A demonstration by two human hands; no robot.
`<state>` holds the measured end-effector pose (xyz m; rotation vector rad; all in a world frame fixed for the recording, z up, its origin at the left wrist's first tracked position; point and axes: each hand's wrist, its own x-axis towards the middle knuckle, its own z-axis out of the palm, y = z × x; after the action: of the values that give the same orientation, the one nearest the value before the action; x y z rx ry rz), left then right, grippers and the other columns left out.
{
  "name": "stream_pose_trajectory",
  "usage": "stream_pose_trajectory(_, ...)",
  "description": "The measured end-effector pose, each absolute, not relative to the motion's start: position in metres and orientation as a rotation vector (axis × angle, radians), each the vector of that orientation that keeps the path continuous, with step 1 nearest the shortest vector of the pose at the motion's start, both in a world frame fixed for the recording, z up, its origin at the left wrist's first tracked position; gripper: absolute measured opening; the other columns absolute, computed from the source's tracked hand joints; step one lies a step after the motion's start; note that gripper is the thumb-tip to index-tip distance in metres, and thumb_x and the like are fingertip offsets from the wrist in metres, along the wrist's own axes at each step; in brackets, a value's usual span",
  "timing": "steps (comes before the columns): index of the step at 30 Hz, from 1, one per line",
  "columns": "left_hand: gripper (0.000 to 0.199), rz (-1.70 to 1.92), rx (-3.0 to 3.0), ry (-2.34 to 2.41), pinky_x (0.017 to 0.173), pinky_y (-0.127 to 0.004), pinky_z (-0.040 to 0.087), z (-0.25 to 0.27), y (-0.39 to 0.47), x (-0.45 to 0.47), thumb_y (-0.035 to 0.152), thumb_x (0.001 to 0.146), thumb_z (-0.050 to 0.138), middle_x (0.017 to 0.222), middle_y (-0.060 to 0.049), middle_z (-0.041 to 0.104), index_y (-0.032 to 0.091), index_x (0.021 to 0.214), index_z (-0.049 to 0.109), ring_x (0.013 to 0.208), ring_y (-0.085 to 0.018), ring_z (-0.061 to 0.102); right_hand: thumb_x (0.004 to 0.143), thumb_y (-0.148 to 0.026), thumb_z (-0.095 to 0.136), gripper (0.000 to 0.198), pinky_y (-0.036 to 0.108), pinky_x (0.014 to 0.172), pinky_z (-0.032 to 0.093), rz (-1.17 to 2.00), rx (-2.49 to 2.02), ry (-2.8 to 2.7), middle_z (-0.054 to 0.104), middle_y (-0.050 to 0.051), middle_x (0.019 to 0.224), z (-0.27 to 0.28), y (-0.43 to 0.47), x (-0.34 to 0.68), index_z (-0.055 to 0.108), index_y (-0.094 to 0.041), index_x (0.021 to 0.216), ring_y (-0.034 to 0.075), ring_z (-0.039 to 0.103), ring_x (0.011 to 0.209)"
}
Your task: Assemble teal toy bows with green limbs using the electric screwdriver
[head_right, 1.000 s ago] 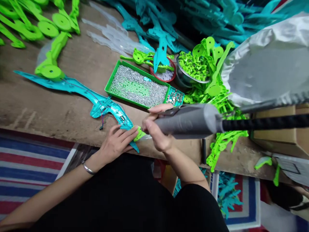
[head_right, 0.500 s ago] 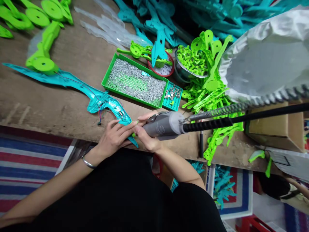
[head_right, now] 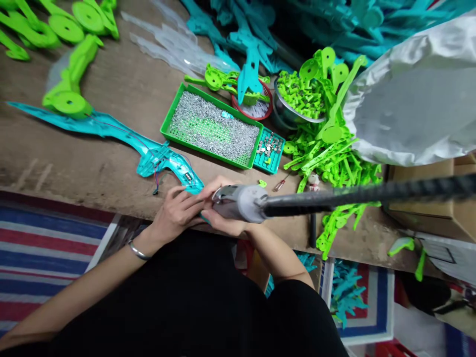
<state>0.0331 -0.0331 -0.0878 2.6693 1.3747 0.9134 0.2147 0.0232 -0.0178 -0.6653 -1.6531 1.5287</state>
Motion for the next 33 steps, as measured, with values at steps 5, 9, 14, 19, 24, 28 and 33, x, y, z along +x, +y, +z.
stream_pose_trajectory(5, 0.051, 0.718, 2.729, 1.402, 0.098, -0.043, 0.039, -0.080, -0.033, 0.033, 0.045, 0.089, 0.065, 0.142, -0.004, 0.059, 0.024, 0.134, 0.058, 0.099, -0.022, 0.061, 0.081, -0.031, 0.068, 0.022, 0.028, 0.051, 0.048, 1.144, -0.464, -1.418, 0.055, -0.007, 0.056, 0.000, 0.071, 0.206, 0.059, -0.027, 0.101, 0.012, 0.054, 0.048)
stream_pose_trajectory(9, 0.053, 0.679, 2.737, 1.417, 0.097, -0.044, 0.039, -0.078, -0.033, 0.034, 0.049, 0.086, 0.068, 0.144, -0.001, 0.058, 0.033, 0.135, 0.057, 0.096, -0.022, 0.060, 0.080, -0.046, 0.067, 0.026, 0.029, 0.052, 0.047, 0.861, -0.642, -1.246, 0.047, -0.008, 0.054, -0.009, 0.125, 0.186, 0.054, -0.027, 0.093, 0.013, 0.051, 0.047)
stream_pose_trajectory(14, 0.054, 0.708, 2.705, 1.433, 0.097, -0.044, 0.039, -0.079, -0.032, 0.035, 0.053, 0.083, 0.069, 0.142, 0.000, 0.060, 0.033, 0.132, 0.060, 0.096, -0.021, 0.058, 0.080, -0.053, 0.065, 0.030, 0.029, 0.056, 0.048, 0.790, -0.723, -1.299, 0.049, -0.008, 0.056, -0.033, 0.169, 0.169, 0.055, -0.026, 0.089, 0.011, 0.051, 0.048)
stream_pose_trajectory(19, 0.057, 0.738, 2.702, 1.437, 0.097, -0.043, 0.039, -0.079, -0.032, 0.035, 0.055, 0.081, 0.070, 0.141, 0.002, 0.060, 0.034, 0.132, 0.060, 0.098, -0.021, 0.058, 0.078, -0.048, 0.067, 0.026, 0.029, 0.053, 0.047, 0.806, -0.738, -1.264, 0.049, -0.008, 0.053, -0.040, 0.184, 0.163, 0.054, -0.026, 0.082, 0.011, 0.051, 0.046)
stream_pose_trajectory(24, 0.057, 0.727, 2.689, 1.440, 0.096, -0.043, 0.039, -0.078, -0.032, 0.036, 0.053, 0.079, 0.074, 0.141, 0.001, 0.061, 0.034, 0.131, 0.061, 0.096, -0.022, 0.058, 0.075, -0.042, 0.069, 0.027, 0.029, 0.051, 0.047, 0.866, -0.768, -1.219, 0.051, -0.009, 0.053, -0.038, 0.186, 0.161, 0.053, -0.026, 0.089, 0.011, 0.052, 0.045)
stream_pose_trajectory(28, 0.058, 0.726, 2.682, 1.438, 0.097, -0.044, 0.038, -0.078, -0.032, 0.036, 0.052, 0.078, 0.074, 0.141, 0.001, 0.061, 0.033, 0.131, 0.061, 0.095, -0.021, 0.057, 0.074, -0.043, 0.069, 0.029, 0.028, 0.048, 0.045, 0.905, -0.753, -1.262, 0.049, -0.009, 0.053, -0.038, 0.188, 0.159, 0.051, -0.025, 0.087, 0.010, 0.051, 0.044)
stream_pose_trajectory(33, 0.073, 0.692, 2.684, 1.496, 0.097, -0.045, 0.037, -0.077, -0.037, 0.042, 0.066, 0.069, 0.075, 0.141, -0.004, 0.061, 0.031, 0.131, 0.062, 0.103, -0.025, 0.058, 0.077, -0.047, 0.068, 0.031, 0.029, 0.049, 0.044, 0.855, -0.736, -1.309, 0.050, -0.009, 0.053, -0.035, 0.191, 0.157, 0.054, -0.023, 0.090, 0.010, 0.049, 0.043)
